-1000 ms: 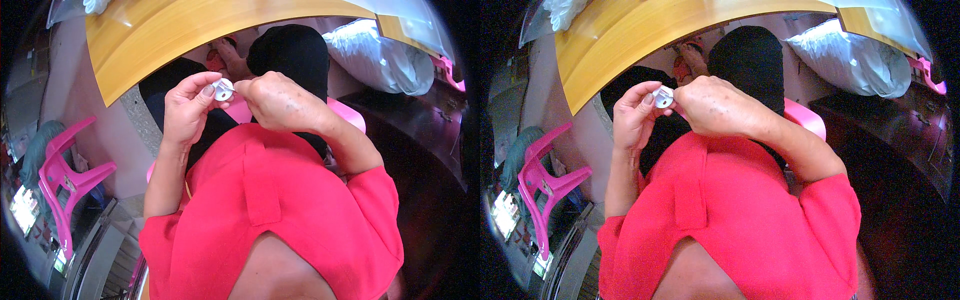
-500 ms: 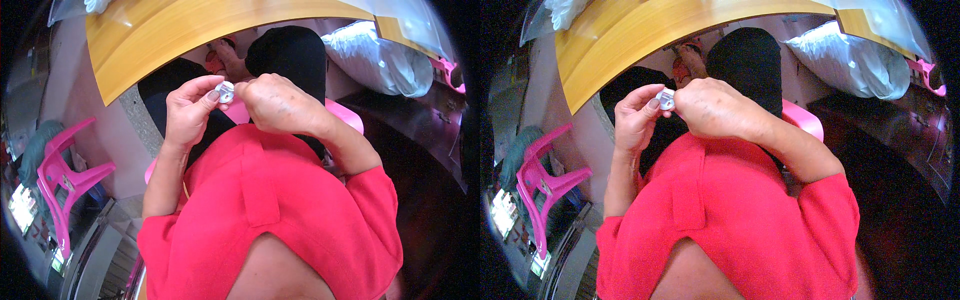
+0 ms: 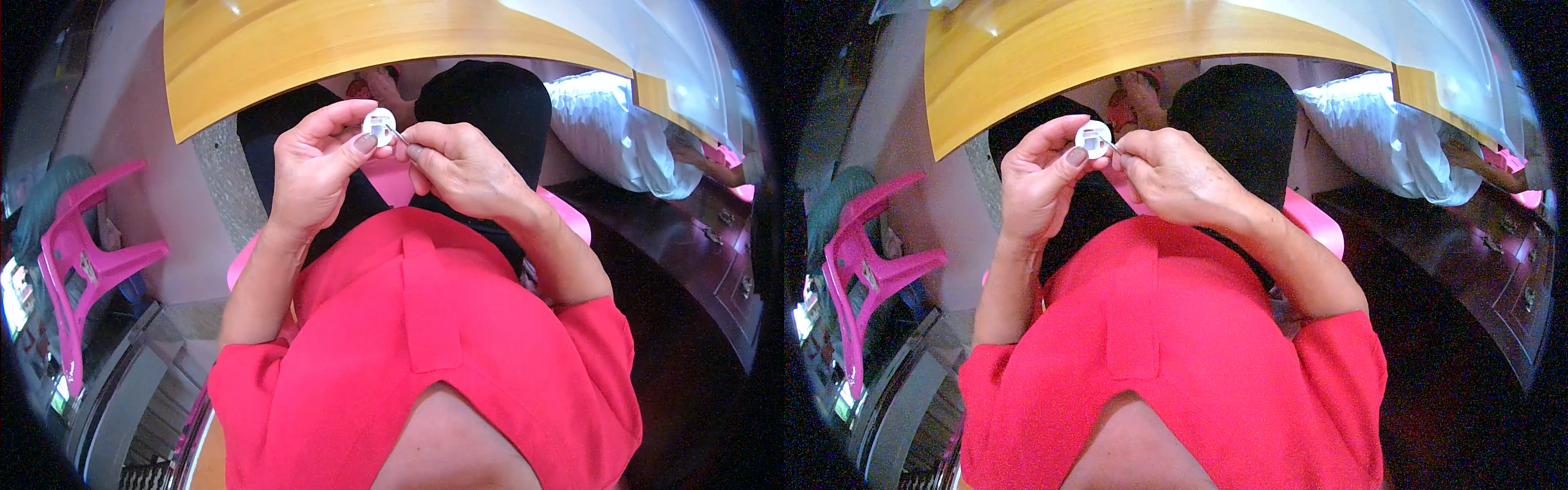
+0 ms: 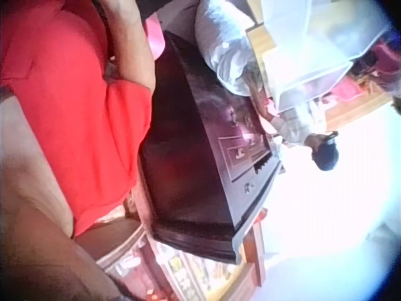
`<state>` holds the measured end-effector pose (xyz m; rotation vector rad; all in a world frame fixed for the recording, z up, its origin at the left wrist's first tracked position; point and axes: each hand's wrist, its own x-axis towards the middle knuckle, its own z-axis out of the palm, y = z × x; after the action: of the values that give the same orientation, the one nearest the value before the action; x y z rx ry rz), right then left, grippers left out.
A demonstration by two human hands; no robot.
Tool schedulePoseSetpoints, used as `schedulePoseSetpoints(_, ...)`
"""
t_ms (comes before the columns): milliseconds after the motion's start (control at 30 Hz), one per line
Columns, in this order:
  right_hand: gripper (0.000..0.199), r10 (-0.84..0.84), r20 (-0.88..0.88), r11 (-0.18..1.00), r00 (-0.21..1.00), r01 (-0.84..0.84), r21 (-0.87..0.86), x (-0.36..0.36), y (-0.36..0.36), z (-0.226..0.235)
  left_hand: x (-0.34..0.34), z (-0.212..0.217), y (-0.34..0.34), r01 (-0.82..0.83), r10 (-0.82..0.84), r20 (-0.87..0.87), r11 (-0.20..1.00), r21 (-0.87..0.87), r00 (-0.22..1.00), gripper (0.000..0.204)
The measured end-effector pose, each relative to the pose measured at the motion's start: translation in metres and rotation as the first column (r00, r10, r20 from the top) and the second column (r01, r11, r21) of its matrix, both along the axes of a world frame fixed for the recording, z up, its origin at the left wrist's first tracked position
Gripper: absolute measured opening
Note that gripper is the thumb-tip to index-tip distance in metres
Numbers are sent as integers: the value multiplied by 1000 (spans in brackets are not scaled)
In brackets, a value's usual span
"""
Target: The person assembles small white plastic components by hand, using a thin metal pick for adjustment.
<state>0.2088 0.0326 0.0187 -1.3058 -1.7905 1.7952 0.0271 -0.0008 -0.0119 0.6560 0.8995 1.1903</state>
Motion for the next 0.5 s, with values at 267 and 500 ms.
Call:
schedulePoseSetpoints(267, 19, -14, -26, 1000, 1000, 14, -7, -3, -4, -1, 0, -2, 1, -10, 10, 36, 1000, -6, 999, 28)
schedulePoseSetpoints(500, 13, 20, -23, 971, 1000, -14, 238, -2, -11, -9, 1, 1, -1, 3, -2, -29, 1000, 12, 1000, 27)
